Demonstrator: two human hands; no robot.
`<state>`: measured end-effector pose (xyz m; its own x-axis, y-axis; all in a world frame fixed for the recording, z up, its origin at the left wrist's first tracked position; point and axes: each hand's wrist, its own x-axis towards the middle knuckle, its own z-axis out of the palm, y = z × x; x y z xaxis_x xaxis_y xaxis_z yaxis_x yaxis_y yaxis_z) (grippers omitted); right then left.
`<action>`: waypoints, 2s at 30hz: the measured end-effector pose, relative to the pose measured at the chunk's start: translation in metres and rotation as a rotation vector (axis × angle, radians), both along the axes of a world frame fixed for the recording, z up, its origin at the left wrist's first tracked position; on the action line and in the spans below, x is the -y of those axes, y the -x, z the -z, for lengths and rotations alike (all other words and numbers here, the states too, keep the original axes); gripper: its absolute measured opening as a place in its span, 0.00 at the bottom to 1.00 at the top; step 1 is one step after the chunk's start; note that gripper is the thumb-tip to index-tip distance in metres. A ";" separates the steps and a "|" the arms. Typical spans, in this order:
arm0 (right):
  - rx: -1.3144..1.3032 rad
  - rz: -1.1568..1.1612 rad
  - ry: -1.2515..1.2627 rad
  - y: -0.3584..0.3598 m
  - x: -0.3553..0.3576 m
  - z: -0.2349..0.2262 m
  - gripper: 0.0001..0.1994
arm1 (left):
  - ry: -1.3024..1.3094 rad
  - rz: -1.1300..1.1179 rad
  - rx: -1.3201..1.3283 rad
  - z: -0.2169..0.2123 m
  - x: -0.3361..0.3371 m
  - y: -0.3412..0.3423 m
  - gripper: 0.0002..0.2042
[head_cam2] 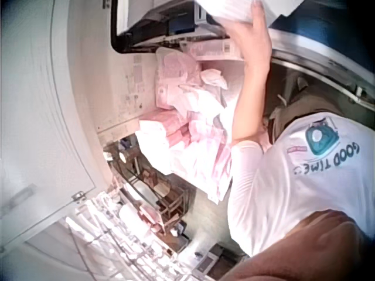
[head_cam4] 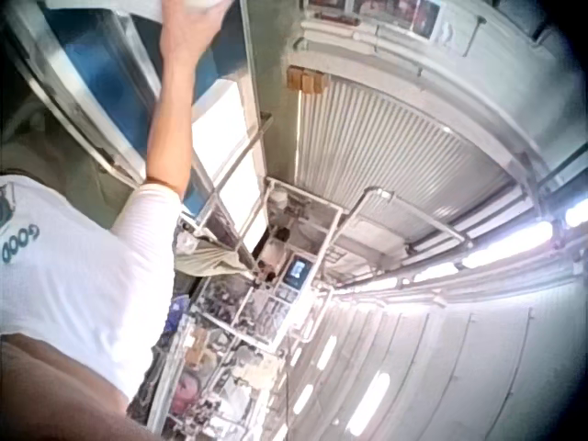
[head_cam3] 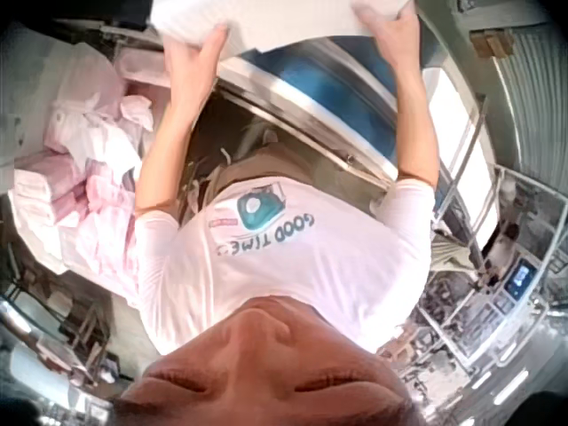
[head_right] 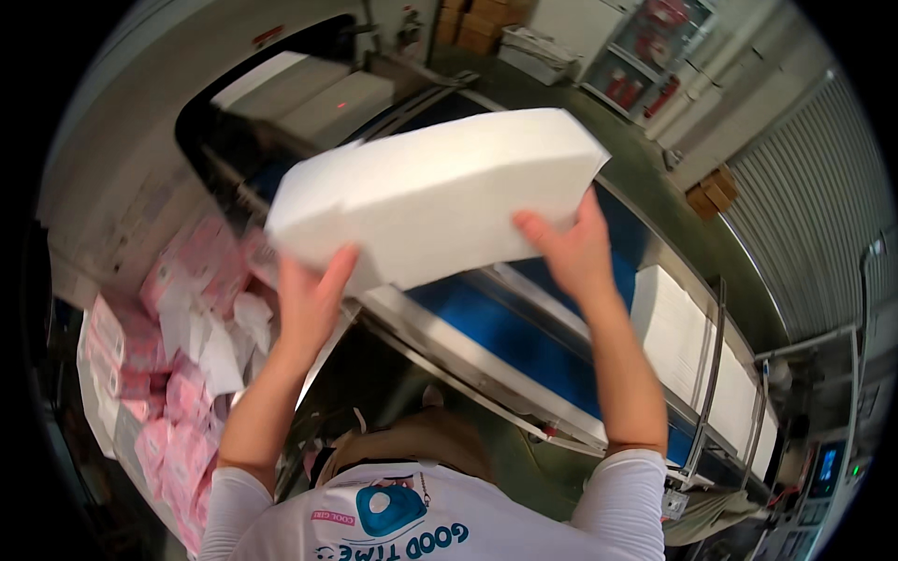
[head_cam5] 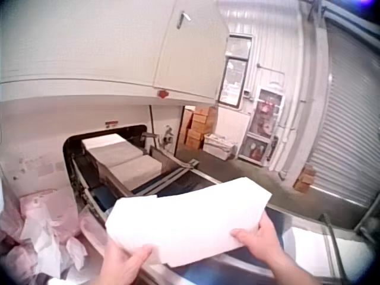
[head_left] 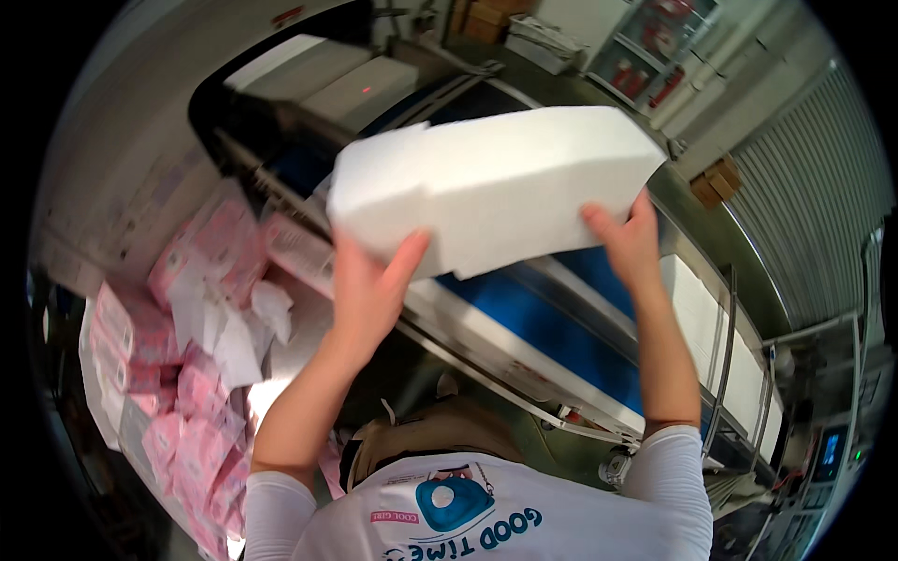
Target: The person takes white rectangular pads from a pile, aligns them into stacks, and places them onto a moving conveyor belt; they also gather empty pink plastic bags and interact with a machine control panel.
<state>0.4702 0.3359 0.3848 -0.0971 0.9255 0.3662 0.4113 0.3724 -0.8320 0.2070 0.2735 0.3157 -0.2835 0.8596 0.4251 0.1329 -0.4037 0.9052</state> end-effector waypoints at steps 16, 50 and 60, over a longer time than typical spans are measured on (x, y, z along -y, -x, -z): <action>0.718 -0.184 0.759 -0.337 -0.170 0.146 0.31 | 1.373 1.172 -0.452 0.057 -0.140 -0.289 0.41; -0.155 1.210 0.200 -0.822 0.948 0.117 0.12 | -0.112 0.888 -0.441 -0.001 0.363 -0.853 0.11; 0.431 1.514 0.168 -1.336 1.187 0.047 0.08 | -0.549 1.110 -0.512 -0.014 0.618 -1.459 0.13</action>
